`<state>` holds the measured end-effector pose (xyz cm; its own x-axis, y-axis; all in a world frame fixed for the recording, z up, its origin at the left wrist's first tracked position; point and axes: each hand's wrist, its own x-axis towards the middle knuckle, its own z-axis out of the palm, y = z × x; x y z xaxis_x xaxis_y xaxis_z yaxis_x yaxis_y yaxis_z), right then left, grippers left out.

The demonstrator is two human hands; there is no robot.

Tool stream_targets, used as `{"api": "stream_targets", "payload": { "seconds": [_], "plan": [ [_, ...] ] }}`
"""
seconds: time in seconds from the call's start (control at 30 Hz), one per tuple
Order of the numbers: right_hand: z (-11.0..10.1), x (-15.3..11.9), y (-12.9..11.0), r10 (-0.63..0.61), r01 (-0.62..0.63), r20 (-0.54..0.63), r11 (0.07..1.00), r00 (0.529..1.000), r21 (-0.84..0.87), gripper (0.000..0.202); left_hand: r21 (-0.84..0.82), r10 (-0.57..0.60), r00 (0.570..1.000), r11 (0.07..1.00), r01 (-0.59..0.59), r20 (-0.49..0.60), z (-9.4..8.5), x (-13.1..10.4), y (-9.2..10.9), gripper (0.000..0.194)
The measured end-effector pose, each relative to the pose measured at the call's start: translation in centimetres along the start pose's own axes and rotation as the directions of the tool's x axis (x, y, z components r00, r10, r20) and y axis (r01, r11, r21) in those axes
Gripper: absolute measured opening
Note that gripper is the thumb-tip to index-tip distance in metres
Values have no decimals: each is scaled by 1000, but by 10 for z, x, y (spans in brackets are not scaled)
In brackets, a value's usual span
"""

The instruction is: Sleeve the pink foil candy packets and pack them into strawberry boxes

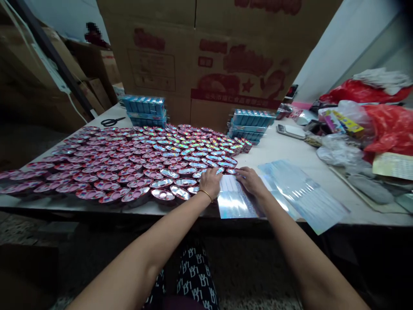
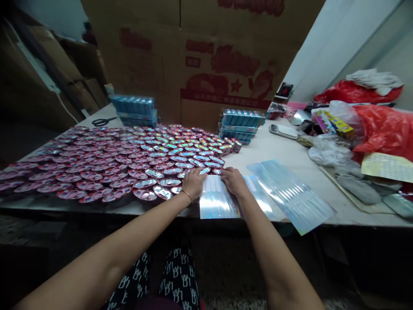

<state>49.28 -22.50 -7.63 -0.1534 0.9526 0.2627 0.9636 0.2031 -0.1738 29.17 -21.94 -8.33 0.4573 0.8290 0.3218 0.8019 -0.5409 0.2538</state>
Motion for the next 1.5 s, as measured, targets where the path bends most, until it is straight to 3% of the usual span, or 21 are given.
{"api": "stream_targets", "payload": {
  "seconds": [0.1, 0.17, 0.33, 0.53, 0.67, 0.8, 0.97, 1.1, 1.2, 1.37, 1.5],
  "plan": [
    [10, 4, -1, 22, -22, 40, 1000, 999, -3, 21, -7, 174, 983, 985, -174, 52, 2, -6, 5, 31],
    [14, 2, -2, 16, -16, 7, 1000, 1000, 14, 20, -14, 216, 970, 976, -216, 113, 5, -11, 7, 37],
    [12, -7, -7, -24, 26, -74, 999, 997, 37, 20, -8, 169, 971, 985, -170, 171, 7, -18, 10, 42],
    [4, -2, -12, 64, -61, 41, 995, 997, -82, 28, 6, 76, 981, 997, -78, 178, 3, -8, 11, 61],
    [3, 7, -11, 40, -36, 65, 997, 997, -72, 20, -11, 91, 978, 996, -91, 189, -1, -3, 10, 56],
    [2, 8, -9, -53, 55, 17, 996, 998, -72, 17, -4, 89, 990, 996, -89, 108, -3, -5, 12, 54],
    [0, -6, -11, -189, 188, -47, 981, 981, -42, 21, -16, 63, 990, 998, -62, 123, 0, -8, 12, 52],
    [-1, -7, -16, -110, 120, -146, 991, 983, 59, 16, -23, 84, 990, 996, -82, 114, 1, -8, 11, 51],
    [-4, -2, -17, -77, 90, -100, 987, 992, 130, 11, -26, 80, 992, 997, -78, 98, 1, -9, 11, 52],
    [-32, -7, -18, -59, 81, -101, 970, 993, 229, 8, -50, 12, 986, 999, -4, 167, 3, -6, 11, 52],
    [-77, -22, -38, 156, -107, -104, 923, 982, 369, 11, -136, -3, 988, 990, 24, 153, -3, -2, 9, 49]
  ]
}}
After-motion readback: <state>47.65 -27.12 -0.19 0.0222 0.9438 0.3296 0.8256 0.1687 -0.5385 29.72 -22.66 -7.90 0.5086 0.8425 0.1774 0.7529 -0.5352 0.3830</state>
